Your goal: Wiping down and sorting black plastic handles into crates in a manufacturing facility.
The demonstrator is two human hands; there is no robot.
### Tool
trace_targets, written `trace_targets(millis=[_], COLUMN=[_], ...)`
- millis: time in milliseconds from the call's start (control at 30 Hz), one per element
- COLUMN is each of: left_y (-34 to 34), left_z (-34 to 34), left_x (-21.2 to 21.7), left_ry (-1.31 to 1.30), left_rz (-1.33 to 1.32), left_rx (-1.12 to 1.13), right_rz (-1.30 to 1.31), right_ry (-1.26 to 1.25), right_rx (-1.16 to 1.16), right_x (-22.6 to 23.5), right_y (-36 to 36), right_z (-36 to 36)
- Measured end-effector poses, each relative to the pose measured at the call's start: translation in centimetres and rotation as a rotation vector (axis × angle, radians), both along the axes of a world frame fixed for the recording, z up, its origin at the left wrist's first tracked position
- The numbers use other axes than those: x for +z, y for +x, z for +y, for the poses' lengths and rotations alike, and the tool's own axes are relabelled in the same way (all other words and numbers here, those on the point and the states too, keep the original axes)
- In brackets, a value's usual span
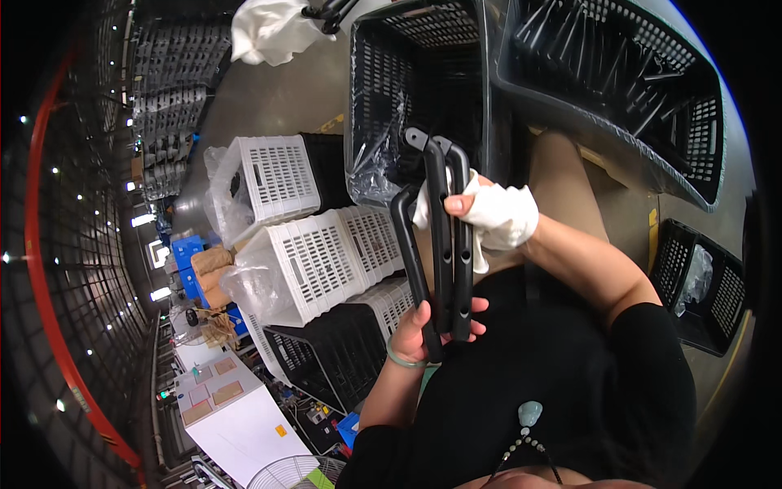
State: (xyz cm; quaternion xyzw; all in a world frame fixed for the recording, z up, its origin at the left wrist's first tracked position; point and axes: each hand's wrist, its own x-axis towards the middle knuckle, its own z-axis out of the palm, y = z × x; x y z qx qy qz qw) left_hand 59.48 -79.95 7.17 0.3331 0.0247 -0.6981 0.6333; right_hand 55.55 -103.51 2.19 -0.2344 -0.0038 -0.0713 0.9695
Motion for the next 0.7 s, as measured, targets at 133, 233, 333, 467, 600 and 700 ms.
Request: trace_targets(millis=[133, 233, 333, 467, 600, 700], left_y=[-0.8, -1.1, -1.5, -1.9, -2.0, -2.1], left_z=[-1.0, -1.3, -2.3, -4.0, -4.9, -5.0], left_x=[-0.8, -1.9, -2.6, -1.9, -0.7, 0.5], left_ry=[-0.152, -0.221, -0.305, -0.331, -0.318, -0.135], left_rz=[0.239, 0.293, 0.373, 0.386, 0.467, 0.049], left_rx=[0.120, 0.171, 0.210, 0.238, 0.241, 0.111], right_rz=[-0.121, -0.185, -0.224, -0.328, -0.440, -0.485], right_ry=[0.036, 0.152, 0.302, 0.310, 0.286, 0.177], right_rx=[0.024, 0.131, 0.238, 0.212, 0.125, 0.234], right_x=[-0.8, -3.5, -3.9, -4.5, -4.1, -3.3], right_y=[1.5, 3.0, 3.6, 5.2, 5.3, 4.7], right_z=[-0.5, 0.0, -0.4, -0.3, -1.0, -2.3])
